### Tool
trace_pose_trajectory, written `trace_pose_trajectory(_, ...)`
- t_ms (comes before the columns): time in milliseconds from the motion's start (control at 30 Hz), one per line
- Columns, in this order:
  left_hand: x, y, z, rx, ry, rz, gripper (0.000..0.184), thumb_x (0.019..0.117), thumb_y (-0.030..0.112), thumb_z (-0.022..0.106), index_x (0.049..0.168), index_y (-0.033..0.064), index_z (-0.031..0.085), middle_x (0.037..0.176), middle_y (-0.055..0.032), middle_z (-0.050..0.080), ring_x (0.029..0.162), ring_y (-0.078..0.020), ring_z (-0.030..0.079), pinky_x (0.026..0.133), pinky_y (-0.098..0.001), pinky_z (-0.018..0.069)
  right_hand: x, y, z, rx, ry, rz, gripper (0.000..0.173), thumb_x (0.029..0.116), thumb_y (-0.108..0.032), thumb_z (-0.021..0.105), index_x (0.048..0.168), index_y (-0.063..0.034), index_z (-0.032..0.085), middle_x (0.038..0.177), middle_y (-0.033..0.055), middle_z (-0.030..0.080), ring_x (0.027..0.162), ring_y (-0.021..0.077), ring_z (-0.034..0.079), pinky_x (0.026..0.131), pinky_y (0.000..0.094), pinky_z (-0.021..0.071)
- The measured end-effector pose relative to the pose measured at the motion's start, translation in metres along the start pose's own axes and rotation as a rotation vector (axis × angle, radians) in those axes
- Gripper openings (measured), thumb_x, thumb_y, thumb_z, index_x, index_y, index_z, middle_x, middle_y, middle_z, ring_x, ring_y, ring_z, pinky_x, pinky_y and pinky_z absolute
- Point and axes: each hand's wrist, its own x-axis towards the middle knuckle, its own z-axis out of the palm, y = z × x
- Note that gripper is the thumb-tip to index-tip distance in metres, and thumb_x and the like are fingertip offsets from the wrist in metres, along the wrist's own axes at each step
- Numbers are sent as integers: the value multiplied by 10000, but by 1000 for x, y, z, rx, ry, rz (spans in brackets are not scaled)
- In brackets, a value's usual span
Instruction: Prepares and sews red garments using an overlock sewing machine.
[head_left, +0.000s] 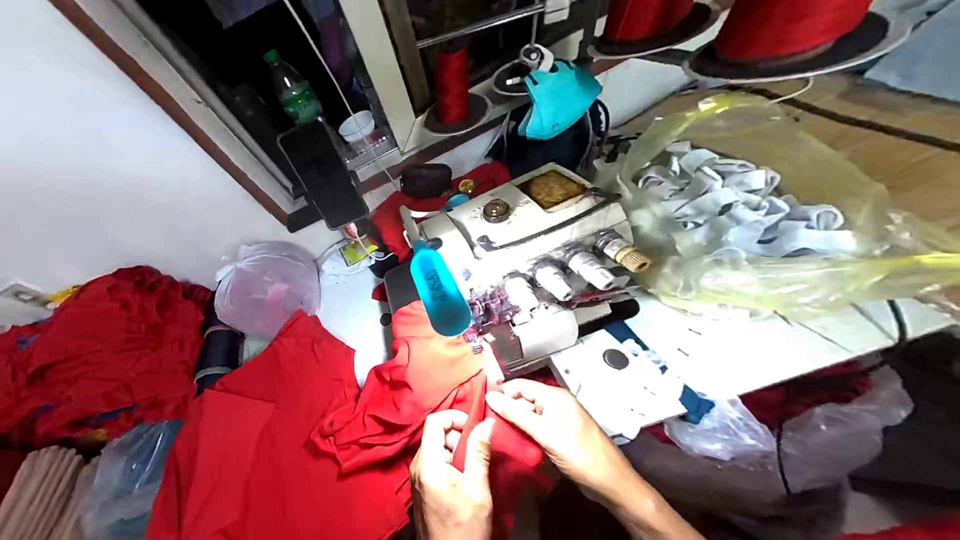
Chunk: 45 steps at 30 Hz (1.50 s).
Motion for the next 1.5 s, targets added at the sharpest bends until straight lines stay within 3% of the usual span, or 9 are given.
trace_pose_trajectory(300, 5, 4, -8, 213, -32, 266, 116, 925, 114, 684, 902, 28, 759, 852, -39, 730, 812, -33, 694, 778, -177, 574, -20, 3, 21, -319, 527, -368, 232, 982, -304, 619, 1046, -142, 773, 968, -49, 752, 903, 30, 689, 816, 214, 577)
trace_pose_trajectory(500, 2, 14, -15, 111, -109, 235, 165, 970, 81, 625, 926, 5, 765, 834, -35, 723, 717, -21, 677, 681, -176, 586, -32, 4, 24, 157, 22, 34, 347, 1005, -416, 611, 1114, -98, 699, 699, -63, 628, 527, 41, 548, 480, 238, 475)
trace_pose_trajectory(633, 3, 12, -22, 79, -98, 220, 177, 977, 59, 596, 950, -9, 757, 847, -41, 728, 692, -29, 680, 646, -188, 595, -42, 13, 16, 185, -68, 31, 326, 915, -441, 730, 776, -162, 635, 576, -95, 484, 503, 10, 458, 481, 215, 383)
trace_pose_trajectory(900, 9, 24, -12, 91, -337, 26, 255, 966, 278, 658, 1034, 36, 702, 851, -4, 687, 735, -54, 646, 678, -255, 563, -64, -2, 32, -266, 102, -444, 224, 852, -177, 731, 714, -18, 653, 601, 106, 618, 555, 200, 633, 510, 388, 505)
trace_pose_trajectory(1000, 14, 19, -17, 32, -322, -67, 153, 953, 142, 618, 1023, 47, 717, 835, 1, 713, 739, -54, 677, 693, -268, 582, -54, 8, 27, -138, -55, -545, 121, 937, -175, 704, 927, -62, 747, 828, 50, 743, 770, 113, 721, 691, 321, 601)
trace_pose_trajectory(1167, 7, 9, -14, 35, -150, 10, 204, 1022, 96, 539, 1043, 16, 726, 857, -7, 716, 756, -22, 669, 703, -203, 567, -22, 11, 11, -205, 406, -297, 241, 950, -336, 675, 1037, -122, 748, 942, -27, 737, 828, 41, 699, 725, 230, 602)
trace_pose_trajectory(1233, 7, 10, -8, 63, -73, 89, 208, 1030, 108, 535, 992, 25, 723, 799, 11, 682, 678, -3, 626, 632, -167, 538, -11, 4, 5, -162, 304, -91, 343, 944, -435, 687, 1055, -111, 715, 963, -2, 721, 861, 73, 703, 770, 272, 609)
trace_pose_trajectory(1333, 8, 14, -6, 149, -8, 210, 183, 1000, 168, 622, 929, 44, 735, 777, 24, 691, 679, 27, 632, 637, -138, 537, 1, -7, -1, 93, -48, 170, 377, 969, -505, 653, 883, -140, 691, 625, -48, 582, 483, 47, 525, 464, 228, 448)
trace_pose_trajectory(1500, 6, 9, -9, 233, 18, 399, 189, 881, 217, 762, 796, 53, 720, 764, 0, 668, 720, 2, 634, 660, -134, 535, 0, -3, -1, 135, -6, -1, 238, 971, -364, 672, 858, -164, 734, 617, -95, 565, 519, 1, 484, 503, 197, 398)
